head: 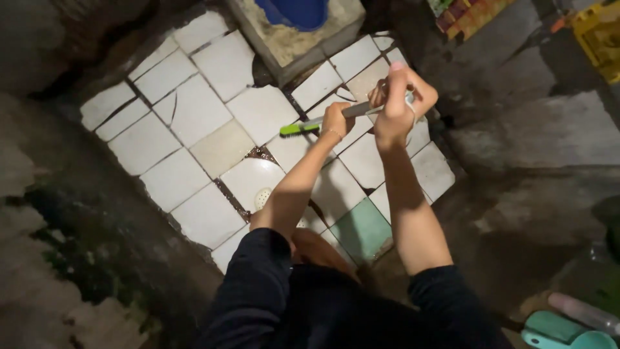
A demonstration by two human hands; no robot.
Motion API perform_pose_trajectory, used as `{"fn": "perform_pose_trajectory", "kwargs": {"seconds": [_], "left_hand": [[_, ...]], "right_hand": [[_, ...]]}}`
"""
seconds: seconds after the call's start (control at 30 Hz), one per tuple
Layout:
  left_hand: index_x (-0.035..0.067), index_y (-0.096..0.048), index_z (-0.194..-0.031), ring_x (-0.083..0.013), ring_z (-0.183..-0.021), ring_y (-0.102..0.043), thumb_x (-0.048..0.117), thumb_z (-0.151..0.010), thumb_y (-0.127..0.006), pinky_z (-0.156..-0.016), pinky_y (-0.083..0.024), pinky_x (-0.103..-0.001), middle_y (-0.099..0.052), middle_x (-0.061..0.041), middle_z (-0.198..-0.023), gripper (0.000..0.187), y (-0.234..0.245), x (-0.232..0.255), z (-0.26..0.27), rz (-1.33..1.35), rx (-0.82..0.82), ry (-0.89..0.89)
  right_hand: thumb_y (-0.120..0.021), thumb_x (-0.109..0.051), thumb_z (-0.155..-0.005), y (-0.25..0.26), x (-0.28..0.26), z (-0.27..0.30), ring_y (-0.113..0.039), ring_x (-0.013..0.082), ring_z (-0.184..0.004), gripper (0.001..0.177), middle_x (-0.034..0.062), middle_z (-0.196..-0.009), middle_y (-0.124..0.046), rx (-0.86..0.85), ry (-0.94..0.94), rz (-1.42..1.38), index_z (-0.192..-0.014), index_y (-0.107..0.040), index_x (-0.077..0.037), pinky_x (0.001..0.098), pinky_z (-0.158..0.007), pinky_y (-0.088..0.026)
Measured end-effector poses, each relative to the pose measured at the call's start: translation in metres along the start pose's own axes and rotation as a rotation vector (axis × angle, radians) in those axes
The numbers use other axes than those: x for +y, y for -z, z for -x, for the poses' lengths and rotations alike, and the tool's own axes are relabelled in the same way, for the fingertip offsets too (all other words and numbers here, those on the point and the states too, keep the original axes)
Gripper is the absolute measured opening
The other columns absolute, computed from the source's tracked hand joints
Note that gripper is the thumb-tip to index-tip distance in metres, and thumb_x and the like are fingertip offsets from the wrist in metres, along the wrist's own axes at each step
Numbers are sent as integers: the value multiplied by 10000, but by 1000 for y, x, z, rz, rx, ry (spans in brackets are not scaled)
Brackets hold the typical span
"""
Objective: Scrubbing a bathroom floor and around a squat toilet using a long-handled brush and liquid soap.
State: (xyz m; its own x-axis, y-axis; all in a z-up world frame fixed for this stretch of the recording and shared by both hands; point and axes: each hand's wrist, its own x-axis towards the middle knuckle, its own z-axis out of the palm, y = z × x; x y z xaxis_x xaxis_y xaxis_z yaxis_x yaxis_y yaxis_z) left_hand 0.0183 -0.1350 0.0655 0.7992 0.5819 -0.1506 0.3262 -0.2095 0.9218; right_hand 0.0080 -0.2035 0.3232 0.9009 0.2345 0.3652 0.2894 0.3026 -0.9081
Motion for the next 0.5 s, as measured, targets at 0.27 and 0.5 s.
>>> {"fn": "perform_pose_trajectory", "kwargs": {"seconds": [0.27,0.5], "left_hand": [[51,-692,-756,-353,-711,-691,141,-834,-640,-671,-532,-412,-685,-211,-783,131,-41,-14,-3,132,-40,-274],[106,-734,-833,-358,-788,-747,181,-813,-638,-703,-553,-430,-721,-184,-826,123,-21,29,-20,149,-296,-110]], "right_hand": [[-564,-97,-1075,27,4,16,-459,122,-509,438,55,-602,-509,99,116,106,-660,-487,22,305,-514,-367],[-554,-29,-1047,23,23,-4,-483,143,-518,324,87,-651,-545,218,227,221,-736,-535,61,313,-500,-375]]}}
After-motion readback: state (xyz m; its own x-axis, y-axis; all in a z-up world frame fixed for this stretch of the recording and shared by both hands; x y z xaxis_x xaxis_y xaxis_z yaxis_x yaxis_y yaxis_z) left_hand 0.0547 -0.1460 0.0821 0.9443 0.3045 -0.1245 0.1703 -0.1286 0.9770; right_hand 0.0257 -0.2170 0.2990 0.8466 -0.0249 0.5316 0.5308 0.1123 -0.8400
